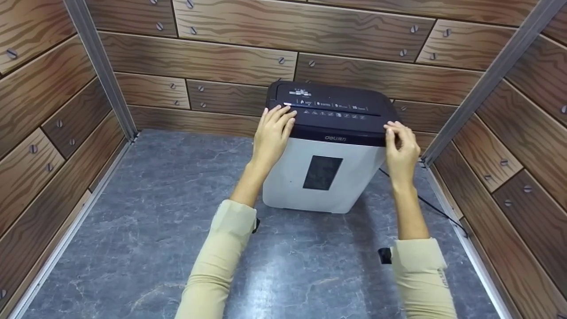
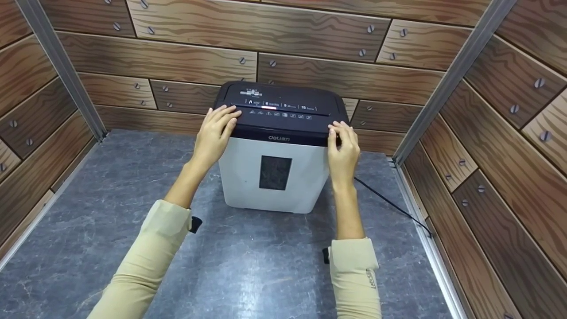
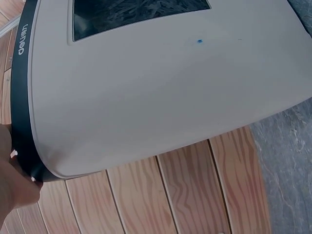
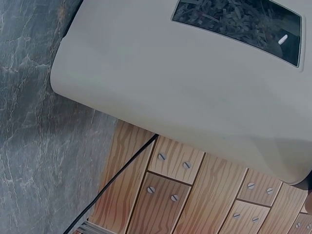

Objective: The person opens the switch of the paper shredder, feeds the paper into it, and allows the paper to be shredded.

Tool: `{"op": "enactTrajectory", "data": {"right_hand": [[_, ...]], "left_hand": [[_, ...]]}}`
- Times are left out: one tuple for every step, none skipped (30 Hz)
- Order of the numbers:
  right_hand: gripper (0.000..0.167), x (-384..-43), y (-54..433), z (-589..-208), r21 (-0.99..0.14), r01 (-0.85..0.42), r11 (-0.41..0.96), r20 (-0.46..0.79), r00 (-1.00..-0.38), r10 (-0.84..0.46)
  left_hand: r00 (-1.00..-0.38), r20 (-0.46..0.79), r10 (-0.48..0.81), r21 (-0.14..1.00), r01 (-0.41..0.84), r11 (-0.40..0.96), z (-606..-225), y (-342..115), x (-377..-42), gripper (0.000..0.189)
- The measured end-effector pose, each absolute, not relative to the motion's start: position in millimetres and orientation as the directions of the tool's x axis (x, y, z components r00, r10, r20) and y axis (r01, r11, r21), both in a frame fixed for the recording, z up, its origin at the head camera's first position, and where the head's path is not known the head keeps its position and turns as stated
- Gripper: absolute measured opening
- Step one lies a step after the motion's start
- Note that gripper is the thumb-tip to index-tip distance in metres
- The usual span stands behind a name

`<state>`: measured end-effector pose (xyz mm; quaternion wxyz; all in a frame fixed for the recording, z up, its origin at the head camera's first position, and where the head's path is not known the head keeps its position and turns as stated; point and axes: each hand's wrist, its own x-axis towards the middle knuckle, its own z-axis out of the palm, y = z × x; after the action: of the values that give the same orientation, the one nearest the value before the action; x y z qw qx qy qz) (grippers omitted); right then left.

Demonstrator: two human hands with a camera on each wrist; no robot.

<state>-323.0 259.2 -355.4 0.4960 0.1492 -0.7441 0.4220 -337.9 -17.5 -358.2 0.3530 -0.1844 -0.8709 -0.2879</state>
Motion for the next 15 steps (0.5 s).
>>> {"op": "enactTrajectory", "data": {"right_hand": [[0.009, -327, 262, -358, -0.477, -0.642, 0.600, 0.865, -0.463, 0.192], [0.009, -331, 265, -361, -0.486, -0.638, 0.597, 0.860, -0.470, 0.199], [0.009, -334, 268, -363, -0.486, -0.638, 0.597, 0.860, -0.470, 0.197], [0.009, -338, 271, -366, -0.485, -0.638, 0.598, 0.861, -0.470, 0.196], [0.009, -340, 272, -368, -0.486, -0.638, 0.598, 0.860, -0.471, 0.196], [0.009, -341, 273, -369, -0.486, -0.637, 0.599, 0.860, -0.471, 0.198], [0.009, -339, 272, -368, -0.486, -0.637, 0.598, 0.860, -0.470, 0.199], [0.009, -339, 272, -368, -0.486, -0.638, 0.597, 0.860, -0.469, 0.199], [0.009, -339, 272, -368, -0.483, -0.639, 0.598, 0.862, -0.468, 0.196], [0.009, -339, 272, -367, -0.484, -0.636, 0.601, 0.861, -0.469, 0.196], [0.009, -338, 272, -367, -0.484, -0.634, 0.603, 0.860, -0.471, 0.195], [0.009, -338, 272, -367, -0.484, -0.632, 0.605, 0.860, -0.473, 0.193], [0.010, -338, 272, -367, -0.483, -0.632, 0.606, 0.860, -0.475, 0.189], [0.011, -340, 275, -368, -0.479, -0.630, 0.612, 0.860, -0.476, 0.184], [0.011, -340, 275, -368, -0.480, -0.628, 0.612, 0.859, -0.478, 0.183]], "left_hand": [[-0.683, 0.721, 0.118, 0.371, 0.524, 0.767, -358, -17, -338, 0.031], [-0.683, 0.720, 0.118, 0.370, 0.523, 0.768, -358, -17, -338, 0.031], [-0.683, 0.721, 0.119, 0.370, 0.524, 0.767, -358, -17, -338, 0.031], [-0.683, 0.721, 0.119, 0.370, 0.524, 0.767, -358, -17, -338, 0.031], [-0.682, 0.722, 0.119, 0.370, 0.525, 0.767, -358, -17, -338, 0.031], [-0.682, 0.722, 0.119, 0.370, 0.525, 0.766, -358, -17, -338, 0.031], [-0.682, 0.721, 0.119, 0.371, 0.526, 0.766, -358, -17, -338, 0.031], [-0.682, 0.722, 0.120, 0.370, 0.527, 0.765, -358, -17, -338, 0.031], [-0.682, 0.721, 0.120, 0.370, 0.527, 0.765, -358, -17, -338, 0.031], [-0.683, 0.721, 0.120, 0.371, 0.526, 0.765, -358, -17, -338, 0.031], [-0.684, 0.720, 0.121, 0.370, 0.525, 0.766, -358, -17, -338, 0.031], [-0.685, 0.719, 0.121, 0.371, 0.525, 0.766, -358, -17, -338, 0.031], [-0.686, 0.718, 0.121, 0.371, 0.524, 0.767, -358, -17, -338, 0.031], [-0.689, 0.715, 0.123, 0.373, 0.524, 0.766, -358, -17, -338, 0.031], [-0.692, 0.712, 0.123, 0.375, 0.522, 0.766, -358, -17, -338, 0.032]]}}
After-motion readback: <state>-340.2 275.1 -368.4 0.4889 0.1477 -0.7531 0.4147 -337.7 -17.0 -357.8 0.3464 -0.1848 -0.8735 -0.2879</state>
